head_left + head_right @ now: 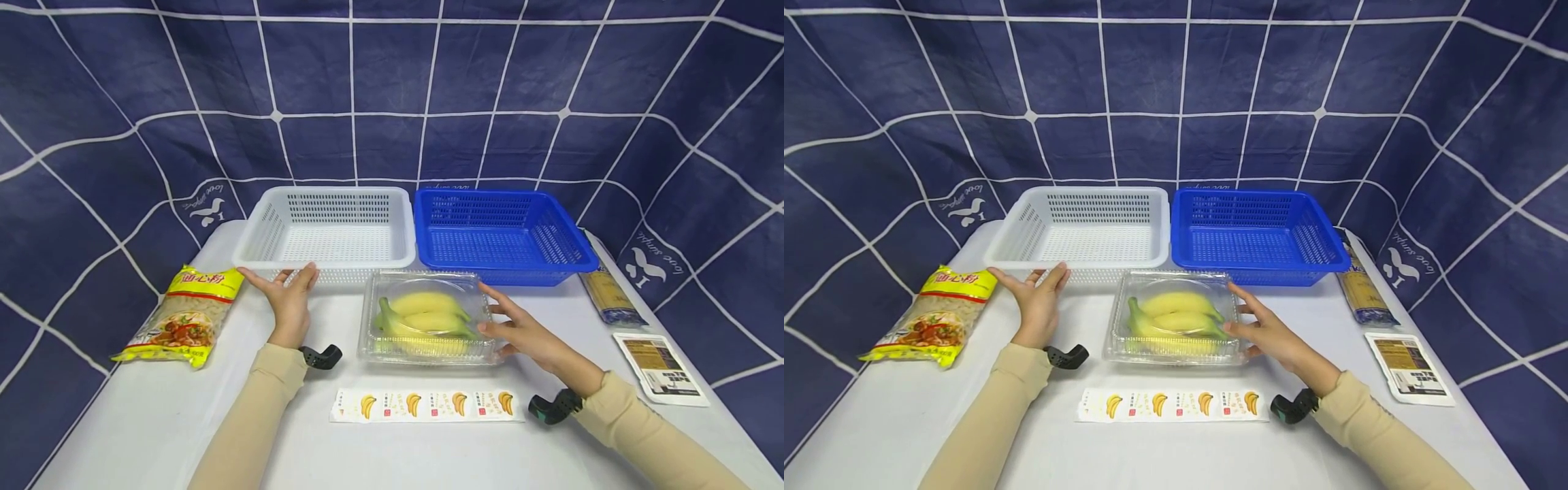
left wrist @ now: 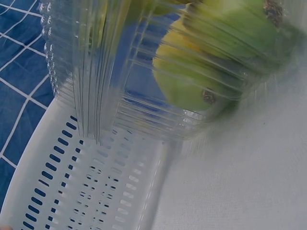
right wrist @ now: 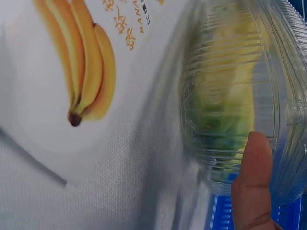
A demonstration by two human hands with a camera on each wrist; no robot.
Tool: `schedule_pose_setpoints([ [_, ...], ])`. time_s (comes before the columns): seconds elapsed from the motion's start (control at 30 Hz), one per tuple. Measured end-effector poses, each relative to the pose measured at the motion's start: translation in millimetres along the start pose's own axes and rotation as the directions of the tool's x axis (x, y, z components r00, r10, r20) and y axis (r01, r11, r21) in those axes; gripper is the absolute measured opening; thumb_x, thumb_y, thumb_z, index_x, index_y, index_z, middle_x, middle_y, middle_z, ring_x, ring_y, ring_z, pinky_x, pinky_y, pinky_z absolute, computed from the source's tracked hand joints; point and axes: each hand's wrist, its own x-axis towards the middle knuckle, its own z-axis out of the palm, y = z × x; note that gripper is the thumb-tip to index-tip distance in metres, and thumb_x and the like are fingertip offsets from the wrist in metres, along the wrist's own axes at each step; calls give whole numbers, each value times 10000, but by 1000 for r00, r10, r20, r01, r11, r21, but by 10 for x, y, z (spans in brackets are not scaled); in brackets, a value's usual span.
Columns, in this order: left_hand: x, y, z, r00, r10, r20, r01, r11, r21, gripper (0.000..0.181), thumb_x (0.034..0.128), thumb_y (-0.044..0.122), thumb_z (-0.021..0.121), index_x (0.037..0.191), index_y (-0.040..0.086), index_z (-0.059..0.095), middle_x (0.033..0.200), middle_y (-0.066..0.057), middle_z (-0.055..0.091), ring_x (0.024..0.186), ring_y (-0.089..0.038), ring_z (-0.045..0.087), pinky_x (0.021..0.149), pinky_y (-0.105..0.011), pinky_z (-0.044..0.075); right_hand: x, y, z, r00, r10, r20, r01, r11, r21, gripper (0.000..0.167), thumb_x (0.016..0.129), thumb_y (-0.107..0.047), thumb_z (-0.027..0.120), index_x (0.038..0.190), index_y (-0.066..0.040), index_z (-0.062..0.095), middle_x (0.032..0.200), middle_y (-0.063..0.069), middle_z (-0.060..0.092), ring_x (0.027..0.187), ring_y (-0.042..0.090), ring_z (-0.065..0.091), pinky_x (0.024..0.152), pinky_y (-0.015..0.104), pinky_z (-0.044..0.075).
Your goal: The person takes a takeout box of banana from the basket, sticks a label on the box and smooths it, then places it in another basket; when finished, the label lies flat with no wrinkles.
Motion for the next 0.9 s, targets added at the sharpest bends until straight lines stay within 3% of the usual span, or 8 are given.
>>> schedule_pose_setpoints([
  [0.17,-14,8,-46,1000,-7,0,7,1000,16,1376,971,-145,694,1607,437,-379,1170,-150,432,995,-248,607,1024,-367,603,-1,17,5,1000,-23,-6,23,1000,-8,904,1070,-229,687,1758,-191,101,1670,401,185,1296,475,577,822,432,622],
  [0.3,-40,62,-92,1000,-29,6,29,998,53,1387,968,-131,710,1599,403,-404,1277,-183,428,1045,-248,600,1038,-357,594,-32,-11,-2,998,-46,-45,45,999,-23,877,1078,-211,667,1754,-156,111,1669,391,220,1306,493,563,878,420,628],
  [0.47,-110,242,-159,988,-151,21,149,985,82,1371,986,-139,672,1564,390,-453,1536,-223,304,1196,-244,582,1058,-314,574,-136,-113,-30,989,-117,-91,103,984,-144,837,1077,-159,664,1732,-56,152,1654,388,262,1339,540,536,991,543,601],
  [0.53,-153,354,-190,972,-233,38,229,969,89,1346,1007,-136,634,1541,404,-477,1624,-210,229,1291,-230,549,1090,-303,548,-196,-174,-60,983,-148,-112,121,969,-215,830,1074,-148,669,1725,-42,164,1648,384,282,1369,556,509,1027,608,557],
  [0.6,-206,473,-229,945,-321,68,311,942,125,1306,1036,-111,599,1520,403,-500,1696,-192,149,1403,-236,502,1116,-287,522,-271,-236,-104,974,-178,-139,135,953,-273,819,1072,-134,667,1722,-43,178,1644,375,302,1381,564,492,1041,597,531],
  [0.7,-297,625,-298,894,-427,134,390,891,231,1227,1072,-62,559,1537,378,-489,1756,-172,50,1496,-214,408,1150,-280,488,-395,-298,-177,957,-225,-182,163,939,-304,781,1074,-95,657,1713,-31,211,1651,357,305,1387,542,482,1034,355,538],
  [0.8,-395,709,-384,853,-487,188,389,832,396,1145,1084,-14,561,1614,297,-405,1769,-189,53,1420,-204,491,1120,-258,509,-531,-313,-219,933,-282,-222,204,925,-320,683,1074,-49,649,1673,-9,323,1655,274,357,1390,345,515,951,110,494],
  [0.9,-487,733,-483,827,-515,226,320,762,563,1074,1069,17,600,1693,189,-256,1742,-249,156,1229,-151,623,1045,-238,555,-648,-311,-197,904,-350,-245,267,911,-315,557,1067,1,640,1598,-27,472,1599,94,477,1334,94,539,954,58,480],
])
